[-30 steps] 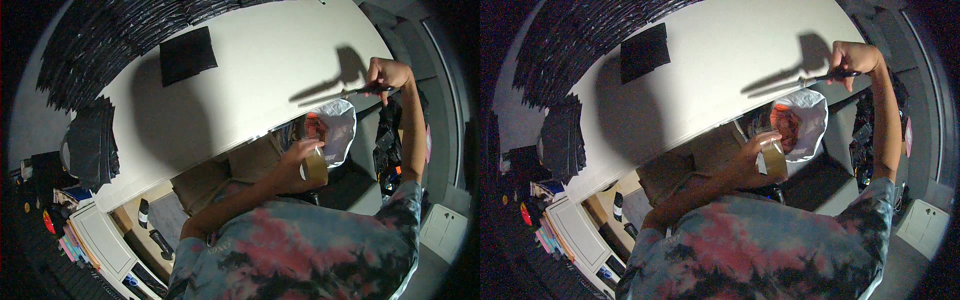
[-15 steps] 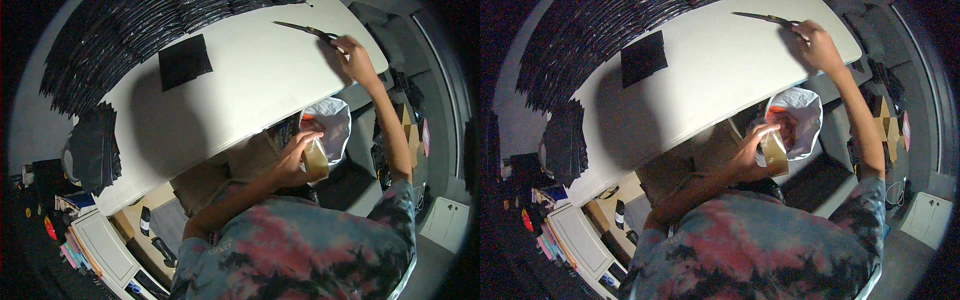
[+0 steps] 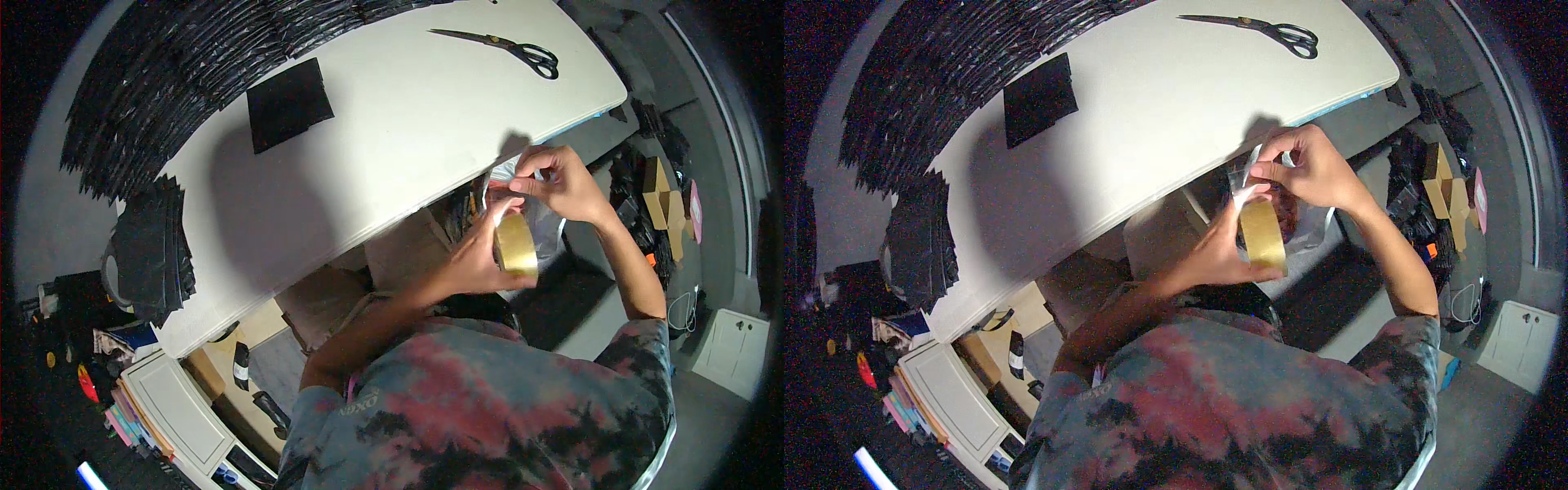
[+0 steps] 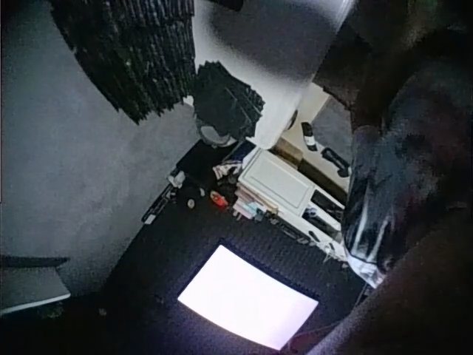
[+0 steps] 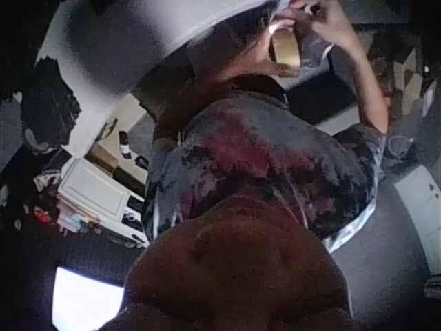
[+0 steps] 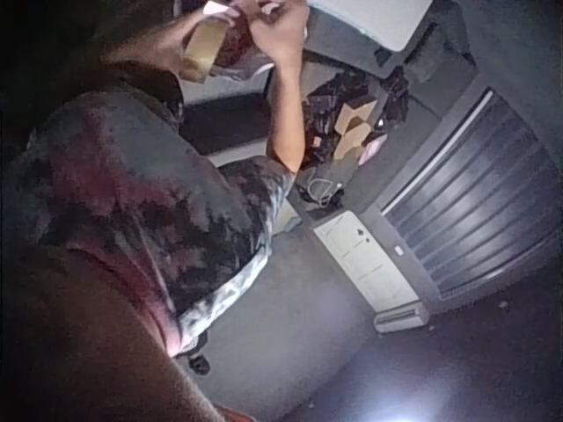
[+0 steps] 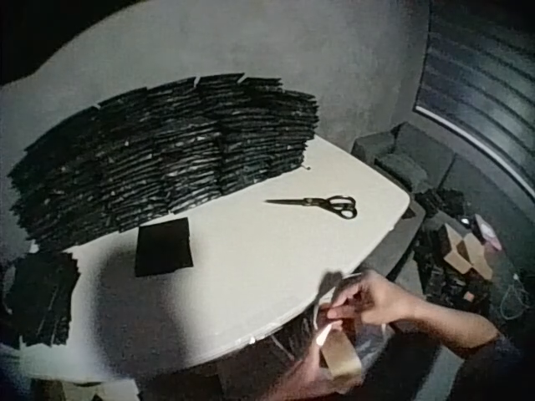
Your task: Folding items and sealing them into black shipping bags using tape and scissors.
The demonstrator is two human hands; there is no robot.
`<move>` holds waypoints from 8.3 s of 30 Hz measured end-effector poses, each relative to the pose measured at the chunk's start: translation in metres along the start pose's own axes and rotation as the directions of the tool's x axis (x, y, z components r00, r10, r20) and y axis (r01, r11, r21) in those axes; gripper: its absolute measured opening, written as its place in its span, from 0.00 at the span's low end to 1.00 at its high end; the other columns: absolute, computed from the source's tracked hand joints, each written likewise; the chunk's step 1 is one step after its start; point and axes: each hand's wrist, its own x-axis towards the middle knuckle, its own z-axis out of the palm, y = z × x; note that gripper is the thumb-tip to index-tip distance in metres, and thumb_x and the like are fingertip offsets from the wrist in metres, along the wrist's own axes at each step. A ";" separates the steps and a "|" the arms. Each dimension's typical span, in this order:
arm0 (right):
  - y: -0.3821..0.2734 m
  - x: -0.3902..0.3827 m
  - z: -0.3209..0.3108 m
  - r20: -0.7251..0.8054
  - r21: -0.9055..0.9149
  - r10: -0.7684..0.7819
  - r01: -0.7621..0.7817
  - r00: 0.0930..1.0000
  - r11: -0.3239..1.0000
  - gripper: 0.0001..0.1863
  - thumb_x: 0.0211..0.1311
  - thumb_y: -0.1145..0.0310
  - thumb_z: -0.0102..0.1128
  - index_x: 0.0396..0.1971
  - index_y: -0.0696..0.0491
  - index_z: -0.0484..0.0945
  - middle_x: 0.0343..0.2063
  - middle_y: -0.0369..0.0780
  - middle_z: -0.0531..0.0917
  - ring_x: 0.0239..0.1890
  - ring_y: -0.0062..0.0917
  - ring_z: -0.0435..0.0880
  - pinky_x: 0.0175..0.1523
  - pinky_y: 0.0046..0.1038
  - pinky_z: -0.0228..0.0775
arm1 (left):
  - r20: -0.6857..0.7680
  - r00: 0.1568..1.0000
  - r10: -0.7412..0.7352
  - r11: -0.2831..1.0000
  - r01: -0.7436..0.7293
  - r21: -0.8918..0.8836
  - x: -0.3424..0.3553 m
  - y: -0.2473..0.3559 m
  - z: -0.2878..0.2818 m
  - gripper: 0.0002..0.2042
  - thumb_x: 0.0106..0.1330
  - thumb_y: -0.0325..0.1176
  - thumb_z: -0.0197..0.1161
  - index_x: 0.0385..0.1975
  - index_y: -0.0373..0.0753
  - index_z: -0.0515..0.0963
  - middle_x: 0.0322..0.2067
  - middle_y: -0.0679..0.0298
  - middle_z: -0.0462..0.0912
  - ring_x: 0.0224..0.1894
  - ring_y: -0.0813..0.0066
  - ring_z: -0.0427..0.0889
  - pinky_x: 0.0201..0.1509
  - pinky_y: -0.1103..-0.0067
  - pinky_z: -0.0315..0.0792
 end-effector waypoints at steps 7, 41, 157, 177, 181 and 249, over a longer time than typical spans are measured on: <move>-0.041 -0.007 -0.019 -0.158 -0.250 -0.234 0.190 0.959 0.949 0.07 0.50 0.78 0.75 0.28 0.62 0.85 0.26 0.41 0.82 0.31 0.27 0.80 0.39 0.26 0.70 | -0.039 0.945 -0.325 0.853 0.276 -0.443 -0.007 -0.046 0.052 0.49 0.53 0.45 0.81 0.64 0.27 0.51 0.54 0.51 0.73 0.56 0.62 0.77 0.62 0.67 0.71; 0.001 0.056 -0.006 -0.100 -0.415 -0.153 0.098 0.983 0.905 0.07 0.53 0.72 0.76 0.33 0.55 0.91 0.30 0.41 0.85 0.30 0.27 0.85 0.38 0.29 0.78 | -0.110 0.949 -0.296 0.954 0.288 -0.083 0.004 -0.017 0.045 0.40 0.59 0.42 0.75 0.64 0.35 0.57 0.54 0.51 0.71 0.57 0.63 0.74 0.64 0.65 0.69; 0.112 0.102 -0.190 0.007 -0.772 -0.175 0.117 0.985 0.625 0.26 0.49 0.80 0.61 0.53 0.61 0.81 0.49 0.54 0.83 0.53 0.50 0.80 0.63 0.36 0.72 | 0.063 0.988 0.140 0.968 -0.150 0.200 0.020 -0.006 0.017 0.44 0.52 0.48 0.81 0.69 0.40 0.67 0.66 0.48 0.65 0.69 0.46 0.64 0.73 0.57 0.60; 0.031 -0.022 -0.029 0.143 0.194 0.219 -0.244 0.965 0.950 0.16 0.69 0.60 0.67 0.30 0.58 0.85 0.25 0.30 0.81 0.31 0.14 0.75 0.37 0.22 0.67 | 0.126 0.985 0.119 0.939 -0.153 0.307 0.027 -0.013 0.017 0.43 0.51 0.44 0.79 0.68 0.44 0.67 0.62 0.47 0.59 0.67 0.47 0.64 0.71 0.58 0.62; 0.020 -0.016 -0.032 -0.116 -0.022 0.050 -0.052 0.992 0.998 0.10 0.66 0.67 0.69 0.31 0.60 0.84 0.26 0.36 0.81 0.31 0.18 0.77 0.36 0.25 0.68 | 0.091 0.996 -0.023 0.999 0.025 -0.025 0.032 -0.027 0.030 0.49 0.51 0.46 0.80 0.69 0.37 0.56 0.58 0.48 0.62 0.62 0.49 0.65 0.67 0.59 0.62; 0.043 0.065 -0.047 -0.156 -0.410 -0.122 0.048 0.980 0.911 0.31 0.42 0.51 0.84 0.17 0.55 0.68 0.24 0.40 0.72 0.30 0.33 0.73 0.36 0.35 0.66 | -0.029 0.975 -0.220 0.953 0.221 0.209 0.060 -0.040 0.031 0.54 0.45 0.48 0.83 0.68 0.30 0.56 0.61 0.42 0.66 0.66 0.46 0.69 0.68 0.60 0.65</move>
